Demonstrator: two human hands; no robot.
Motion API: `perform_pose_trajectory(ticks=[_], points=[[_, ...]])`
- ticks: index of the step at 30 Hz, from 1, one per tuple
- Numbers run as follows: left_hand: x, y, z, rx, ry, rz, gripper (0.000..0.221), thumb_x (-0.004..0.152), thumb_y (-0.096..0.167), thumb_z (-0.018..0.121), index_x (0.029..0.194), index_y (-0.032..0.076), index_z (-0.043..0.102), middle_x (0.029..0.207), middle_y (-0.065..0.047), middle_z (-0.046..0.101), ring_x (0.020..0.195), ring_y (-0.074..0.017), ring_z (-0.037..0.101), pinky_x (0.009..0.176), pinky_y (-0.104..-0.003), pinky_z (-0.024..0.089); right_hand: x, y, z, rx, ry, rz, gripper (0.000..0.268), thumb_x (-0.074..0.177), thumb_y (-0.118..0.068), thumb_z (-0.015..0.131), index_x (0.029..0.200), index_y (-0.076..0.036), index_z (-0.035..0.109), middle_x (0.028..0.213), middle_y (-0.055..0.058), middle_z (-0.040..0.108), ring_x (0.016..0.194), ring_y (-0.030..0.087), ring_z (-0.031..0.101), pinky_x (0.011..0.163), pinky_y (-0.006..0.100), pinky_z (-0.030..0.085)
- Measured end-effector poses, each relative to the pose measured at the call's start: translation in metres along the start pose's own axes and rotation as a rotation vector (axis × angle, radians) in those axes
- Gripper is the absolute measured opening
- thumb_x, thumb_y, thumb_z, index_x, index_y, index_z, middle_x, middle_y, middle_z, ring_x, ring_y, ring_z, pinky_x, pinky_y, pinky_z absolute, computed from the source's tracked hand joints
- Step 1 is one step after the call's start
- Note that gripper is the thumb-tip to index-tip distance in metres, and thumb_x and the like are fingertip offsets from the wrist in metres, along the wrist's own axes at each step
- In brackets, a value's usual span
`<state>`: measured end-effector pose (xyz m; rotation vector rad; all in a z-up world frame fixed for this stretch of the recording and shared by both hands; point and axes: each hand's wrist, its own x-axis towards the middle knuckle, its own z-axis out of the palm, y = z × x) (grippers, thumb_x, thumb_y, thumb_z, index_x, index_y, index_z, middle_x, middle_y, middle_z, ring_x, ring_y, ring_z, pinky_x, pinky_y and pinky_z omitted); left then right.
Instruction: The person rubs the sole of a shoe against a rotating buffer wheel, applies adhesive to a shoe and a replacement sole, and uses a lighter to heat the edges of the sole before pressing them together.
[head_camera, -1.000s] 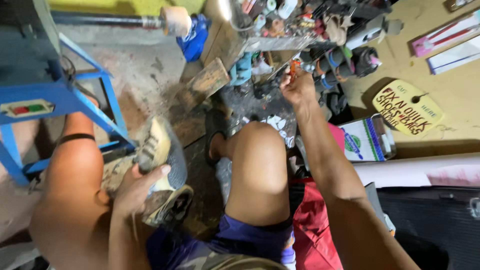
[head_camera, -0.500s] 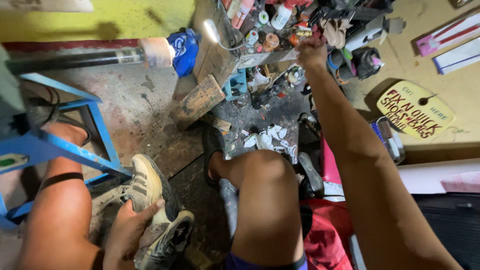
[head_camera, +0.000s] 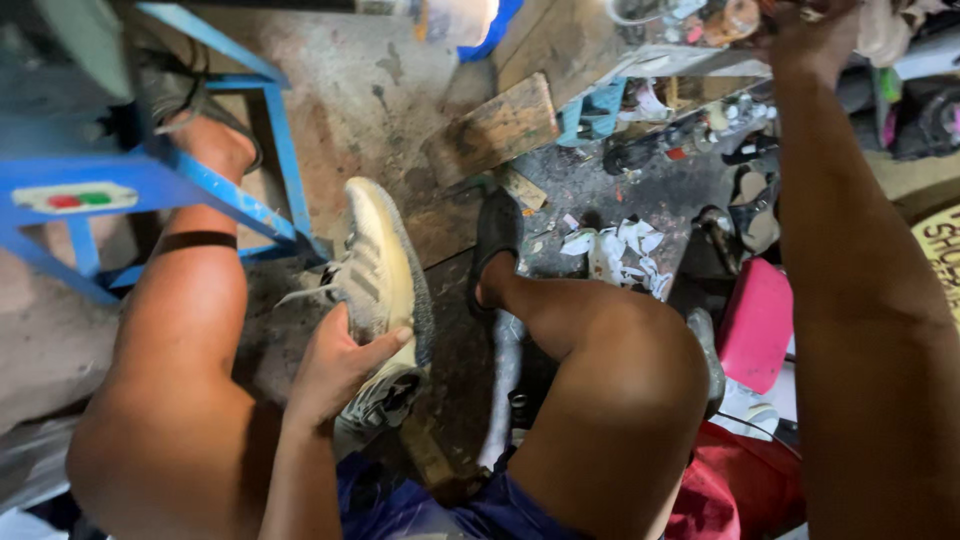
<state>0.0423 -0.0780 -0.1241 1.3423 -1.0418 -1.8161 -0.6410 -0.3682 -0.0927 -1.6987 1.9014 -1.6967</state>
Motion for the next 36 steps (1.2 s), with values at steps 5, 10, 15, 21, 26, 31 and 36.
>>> perform_pose_trajectory(ticks=[5,10,15,21,26,31,36], points=[[-0.007,0.008,0.004,-0.178,-0.015,-0.028,0.048,0.081,0.020,0.077,0.122,0.000,0.062,0.107,-0.008,0.074,0.092,-0.0144,0.068,0.081,-0.031,0.056,-0.035,-0.025,-0.018,-0.099,-0.009,-0.303,0.032,0.099,0.006,0.064,0.129,0.002,0.054,0.112,0.014,0.070,0.091,0.019,0.066,0.076,0.037,0.060],[-0.016,-0.013,-0.001,-0.195,0.022,0.049,0.039,0.089,0.021,0.074,0.120,-0.001,0.065,0.105,-0.007,0.072,0.090,-0.0125,0.065,0.081,-0.030,0.053,-0.097,-0.138,0.002,0.124,-0.164,0.134,0.023,0.121,-0.013,0.056,0.103,-0.001,0.063,0.078,0.005,0.061,0.060,0.015,0.054,0.051,0.032,0.041],[-0.004,-0.063,-0.002,-0.292,0.024,0.166,0.031,0.088,0.016,0.070,0.115,0.005,0.063,0.099,0.000,0.072,0.086,-0.0098,0.067,0.077,-0.028,0.056,-0.207,-0.296,0.050,-0.001,-1.175,0.653,0.045,0.107,-0.034,0.042,0.137,-0.002,0.054,0.108,0.020,0.071,0.075,0.029,0.070,0.061,0.042,0.061],[-0.020,-0.063,0.010,0.090,0.096,0.399,0.024,0.094,0.022,0.070,0.109,0.004,0.072,0.087,-0.002,0.068,0.080,-0.0114,0.061,0.071,-0.032,0.052,-0.355,-0.418,0.110,-0.038,-1.508,0.772,0.099,0.082,-0.058,0.058,0.164,-0.022,0.015,0.159,0.010,0.040,0.116,0.032,0.066,0.077,0.046,0.063],[-0.059,-0.024,0.008,-0.168,0.159,0.334,0.036,0.090,0.015,0.071,0.121,-0.002,0.066,0.104,-0.004,0.072,0.094,-0.0133,0.067,0.082,-0.031,0.055,-0.377,-0.416,0.136,0.266,-1.377,0.884,0.073,0.088,-0.041,0.064,0.149,-0.007,0.042,0.136,0.016,0.059,0.110,0.026,0.066,0.079,0.047,0.063],[-0.124,-0.011,-0.014,-0.344,0.158,0.348,0.030,0.098,0.013,0.064,0.126,0.001,0.065,0.109,-0.005,0.072,0.097,-0.0132,0.069,0.086,-0.027,0.055,-0.385,-0.391,0.152,0.453,-1.406,1.013,0.046,0.096,-0.032,0.056,0.129,0.000,0.061,0.104,0.016,0.074,0.086,0.028,0.071,0.070,0.044,0.059],[-0.185,-0.064,-0.087,-0.390,0.475,0.488,0.023,0.101,0.012,0.059,0.122,0.006,0.068,0.106,-0.003,0.072,0.095,-0.0106,0.070,0.083,-0.026,0.060,-0.381,-0.403,0.160,0.489,-1.361,1.035,0.048,0.098,-0.036,0.047,0.124,0.002,0.061,0.098,0.019,0.074,0.078,0.030,0.072,0.067,0.043,0.059]])
